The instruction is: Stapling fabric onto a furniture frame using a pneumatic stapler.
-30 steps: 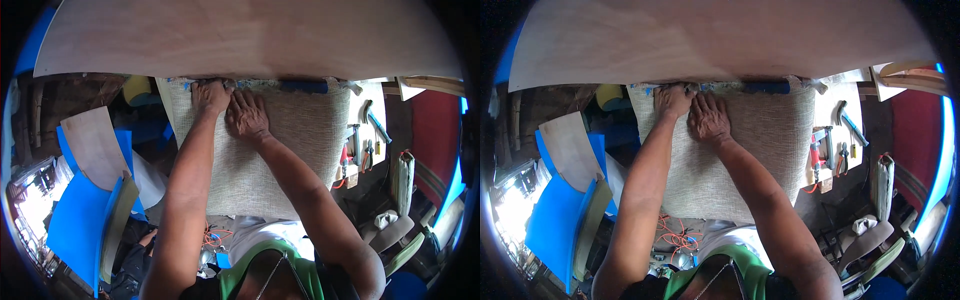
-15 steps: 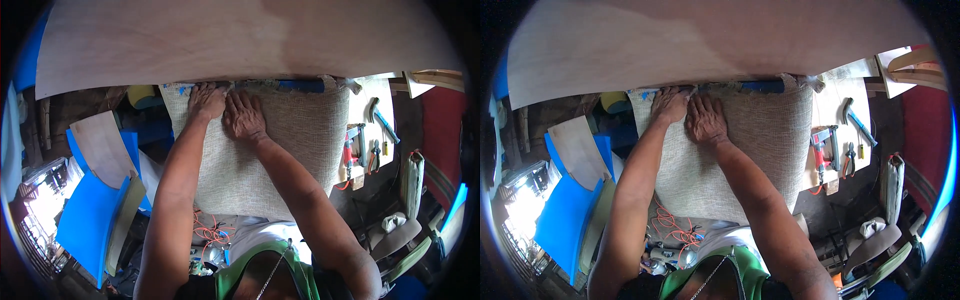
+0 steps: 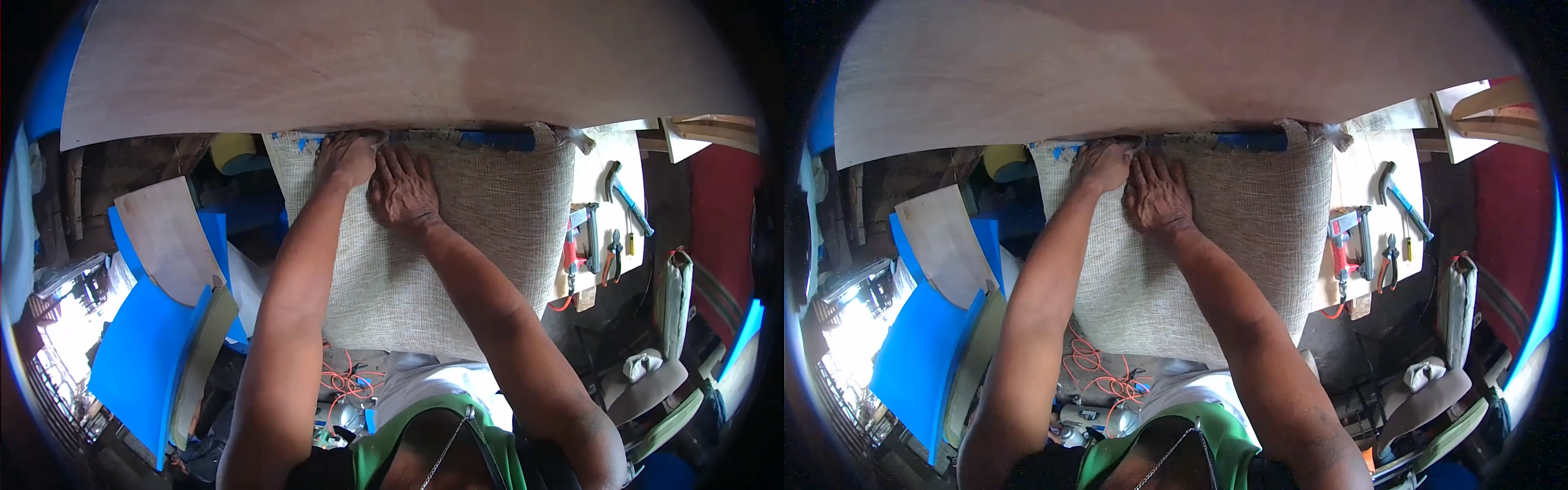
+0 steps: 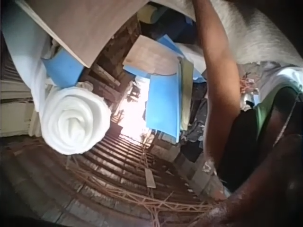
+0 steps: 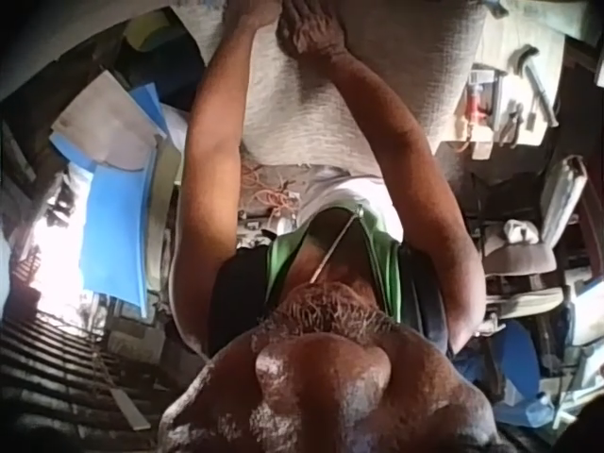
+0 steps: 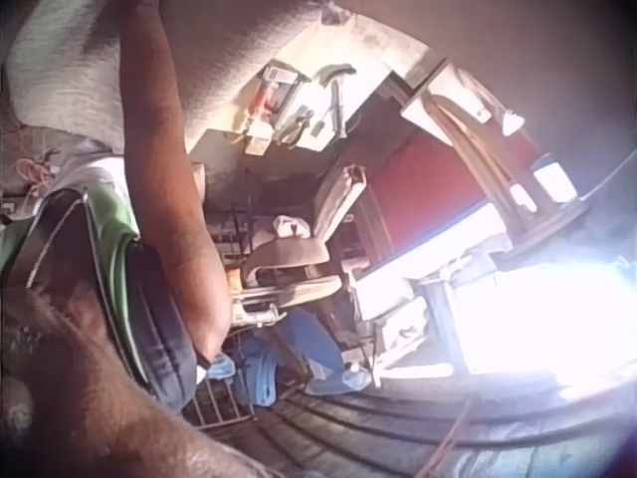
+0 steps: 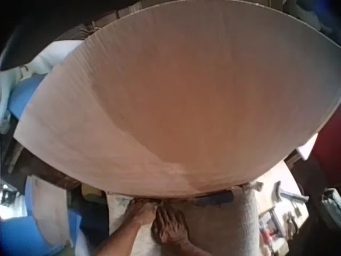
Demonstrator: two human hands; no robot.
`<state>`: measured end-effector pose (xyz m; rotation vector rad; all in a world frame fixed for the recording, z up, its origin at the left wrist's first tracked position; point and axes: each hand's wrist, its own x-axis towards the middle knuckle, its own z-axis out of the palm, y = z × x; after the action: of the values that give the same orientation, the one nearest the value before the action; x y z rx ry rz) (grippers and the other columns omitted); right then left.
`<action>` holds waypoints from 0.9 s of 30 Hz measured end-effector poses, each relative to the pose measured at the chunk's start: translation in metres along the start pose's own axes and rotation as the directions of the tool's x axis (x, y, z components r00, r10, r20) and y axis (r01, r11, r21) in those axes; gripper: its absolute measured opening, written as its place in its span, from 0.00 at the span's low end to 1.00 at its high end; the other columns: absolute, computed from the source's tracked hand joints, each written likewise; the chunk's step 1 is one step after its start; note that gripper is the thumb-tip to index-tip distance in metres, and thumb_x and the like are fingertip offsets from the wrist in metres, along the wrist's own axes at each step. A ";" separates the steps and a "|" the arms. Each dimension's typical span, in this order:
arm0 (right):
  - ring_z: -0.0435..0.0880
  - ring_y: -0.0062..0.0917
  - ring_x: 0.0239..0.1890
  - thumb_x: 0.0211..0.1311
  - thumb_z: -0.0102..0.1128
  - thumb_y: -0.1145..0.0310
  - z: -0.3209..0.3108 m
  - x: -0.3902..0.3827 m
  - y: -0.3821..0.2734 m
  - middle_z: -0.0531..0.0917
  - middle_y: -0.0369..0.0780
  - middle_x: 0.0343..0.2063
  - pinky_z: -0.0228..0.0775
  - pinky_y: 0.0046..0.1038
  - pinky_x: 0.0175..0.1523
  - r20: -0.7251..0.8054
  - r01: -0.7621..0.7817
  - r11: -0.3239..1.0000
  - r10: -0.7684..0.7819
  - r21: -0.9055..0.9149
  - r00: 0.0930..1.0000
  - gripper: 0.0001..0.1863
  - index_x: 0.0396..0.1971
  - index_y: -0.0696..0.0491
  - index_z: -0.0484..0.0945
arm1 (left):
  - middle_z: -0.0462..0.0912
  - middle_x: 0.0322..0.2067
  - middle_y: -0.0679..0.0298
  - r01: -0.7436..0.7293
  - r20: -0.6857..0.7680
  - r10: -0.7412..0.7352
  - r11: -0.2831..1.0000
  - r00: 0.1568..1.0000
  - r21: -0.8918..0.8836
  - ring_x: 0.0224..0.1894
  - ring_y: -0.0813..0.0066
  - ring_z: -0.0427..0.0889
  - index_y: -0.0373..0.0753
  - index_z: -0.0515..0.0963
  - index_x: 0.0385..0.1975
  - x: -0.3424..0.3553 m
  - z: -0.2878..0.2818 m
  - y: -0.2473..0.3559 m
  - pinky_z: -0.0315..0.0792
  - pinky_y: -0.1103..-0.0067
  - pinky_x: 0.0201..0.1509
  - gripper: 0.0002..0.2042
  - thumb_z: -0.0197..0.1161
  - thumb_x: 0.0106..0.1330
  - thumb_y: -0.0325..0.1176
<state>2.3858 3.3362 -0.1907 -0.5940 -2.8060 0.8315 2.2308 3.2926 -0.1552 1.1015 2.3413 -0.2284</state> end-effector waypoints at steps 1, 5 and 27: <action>0.62 0.41 0.71 0.66 0.46 0.56 0.001 0.000 -0.001 0.69 0.46 0.67 0.49 0.53 0.71 -0.002 -0.001 1.000 0.001 -0.003 1.000 0.31 0.65 0.57 0.68 | 0.77 0.61 0.57 0.010 -0.128 -0.019 0.998 0.992 -0.068 0.64 0.58 0.74 0.51 0.78 0.59 -0.001 0.004 -0.002 0.66 0.63 0.69 0.20 0.54 0.68 0.41; 0.62 0.41 0.71 0.66 0.46 0.56 -0.007 -0.001 0.000 0.69 0.46 0.67 0.49 0.54 0.71 0.027 -0.006 1.000 0.005 0.024 1.000 0.31 0.65 0.57 0.68 | 0.81 0.54 0.52 0.209 -0.026 -0.219 0.958 0.975 -0.197 0.57 0.49 0.79 0.48 0.80 0.56 0.001 -0.012 0.006 0.73 0.62 0.61 0.20 0.63 0.65 0.43; 0.64 0.43 0.70 0.63 0.49 0.58 0.009 0.002 0.007 0.69 0.48 0.67 0.50 0.51 0.72 -0.030 -0.025 0.996 0.028 0.081 0.999 0.31 0.65 0.56 0.67 | 0.83 0.52 0.57 0.172 0.007 -0.173 0.972 0.985 -0.158 0.54 0.53 0.82 0.53 0.82 0.52 -0.007 -0.010 0.002 0.72 0.61 0.60 0.17 0.58 0.66 0.45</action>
<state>2.3842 3.3378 -0.2025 -0.6273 -2.7275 0.9276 2.2323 3.2933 -0.1425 0.8254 2.4168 -0.0994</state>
